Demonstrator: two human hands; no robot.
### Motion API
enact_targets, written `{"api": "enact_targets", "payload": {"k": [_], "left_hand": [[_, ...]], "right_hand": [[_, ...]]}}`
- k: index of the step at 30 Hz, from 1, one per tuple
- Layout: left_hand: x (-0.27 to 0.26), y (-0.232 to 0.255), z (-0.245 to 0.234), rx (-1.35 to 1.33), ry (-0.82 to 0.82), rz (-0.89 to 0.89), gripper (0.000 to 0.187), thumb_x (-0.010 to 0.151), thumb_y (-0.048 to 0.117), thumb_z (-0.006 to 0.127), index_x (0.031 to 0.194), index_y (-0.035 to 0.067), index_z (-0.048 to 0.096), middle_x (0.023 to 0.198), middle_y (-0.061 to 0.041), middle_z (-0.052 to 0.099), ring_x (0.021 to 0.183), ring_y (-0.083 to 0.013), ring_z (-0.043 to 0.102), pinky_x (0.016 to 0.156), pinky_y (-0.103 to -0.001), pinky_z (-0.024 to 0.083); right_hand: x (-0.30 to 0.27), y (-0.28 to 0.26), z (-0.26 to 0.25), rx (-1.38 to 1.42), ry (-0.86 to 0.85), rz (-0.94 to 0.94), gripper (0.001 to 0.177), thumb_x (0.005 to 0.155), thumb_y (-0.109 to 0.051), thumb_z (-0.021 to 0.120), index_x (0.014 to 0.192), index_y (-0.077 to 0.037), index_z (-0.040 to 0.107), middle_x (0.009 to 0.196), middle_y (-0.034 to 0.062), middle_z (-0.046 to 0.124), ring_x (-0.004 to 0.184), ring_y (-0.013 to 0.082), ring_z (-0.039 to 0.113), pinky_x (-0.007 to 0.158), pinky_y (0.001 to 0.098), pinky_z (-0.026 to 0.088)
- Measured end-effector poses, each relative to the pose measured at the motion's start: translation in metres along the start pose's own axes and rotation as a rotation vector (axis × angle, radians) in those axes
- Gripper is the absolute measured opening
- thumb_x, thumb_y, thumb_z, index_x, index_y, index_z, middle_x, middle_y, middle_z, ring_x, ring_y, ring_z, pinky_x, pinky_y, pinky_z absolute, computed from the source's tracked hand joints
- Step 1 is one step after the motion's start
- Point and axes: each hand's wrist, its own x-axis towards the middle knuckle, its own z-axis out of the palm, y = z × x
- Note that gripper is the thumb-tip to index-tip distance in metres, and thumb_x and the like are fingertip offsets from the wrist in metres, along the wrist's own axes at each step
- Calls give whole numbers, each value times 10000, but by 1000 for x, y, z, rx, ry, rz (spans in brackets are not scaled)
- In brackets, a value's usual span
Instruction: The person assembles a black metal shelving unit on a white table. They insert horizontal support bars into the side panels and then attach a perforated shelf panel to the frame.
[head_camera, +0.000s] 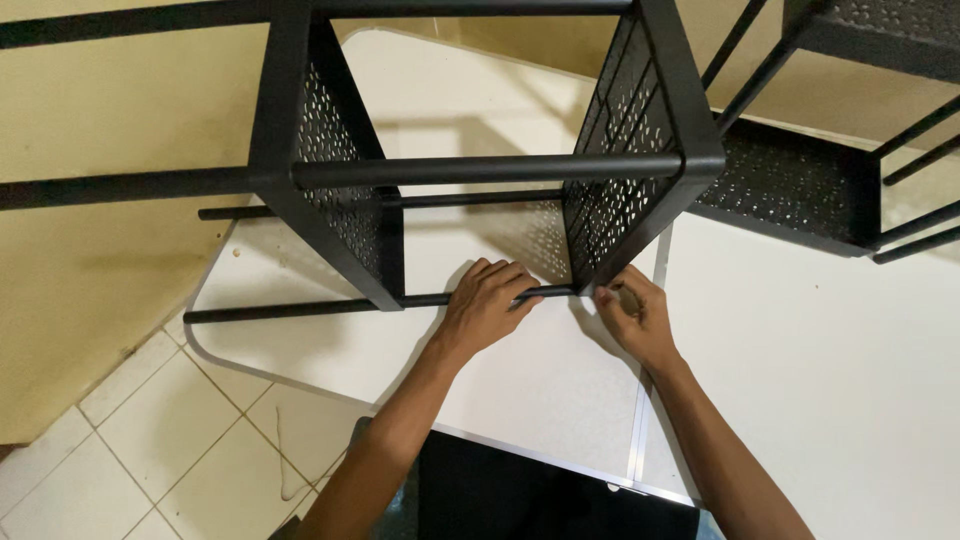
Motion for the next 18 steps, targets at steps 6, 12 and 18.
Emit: {"api": "enact_targets", "payload": {"k": [6, 12, 18], "left_hand": [[0, 3, 15, 16, 33, 36, 193, 914, 233, 730, 1009, 66, 750, 997, -38, 686, 976, -232, 636, 867, -401, 467], [6, 7, 18, 39, -5, 9, 203, 933, 241, 722, 1032, 64, 728, 1027, -54, 666, 985, -245, 624, 866, -413, 478], [3, 9, 15, 37, 43, 20, 213, 914, 232, 735, 1038, 60, 721, 1040, -71, 650, 989, -259, 624, 867, -425, 479]], "right_hand": [[6, -17, 7, -5, -21, 40, 182, 962, -1, 635, 1132, 10, 698, 1047, 23, 659, 878, 52, 560, 718, 223, 447], [8, -21, 9, -135, -6, 212, 211, 891, -35, 700, 1099, -2, 719, 979, 8, 655, 636, 56, 456, 532, 236, 358], [-1, -1, 4, 102, 16, 93, 89, 1027, -57, 648, 1091, -2, 674, 947, -16, 643, 779, 17, 511, 632, 202, 404]]}}
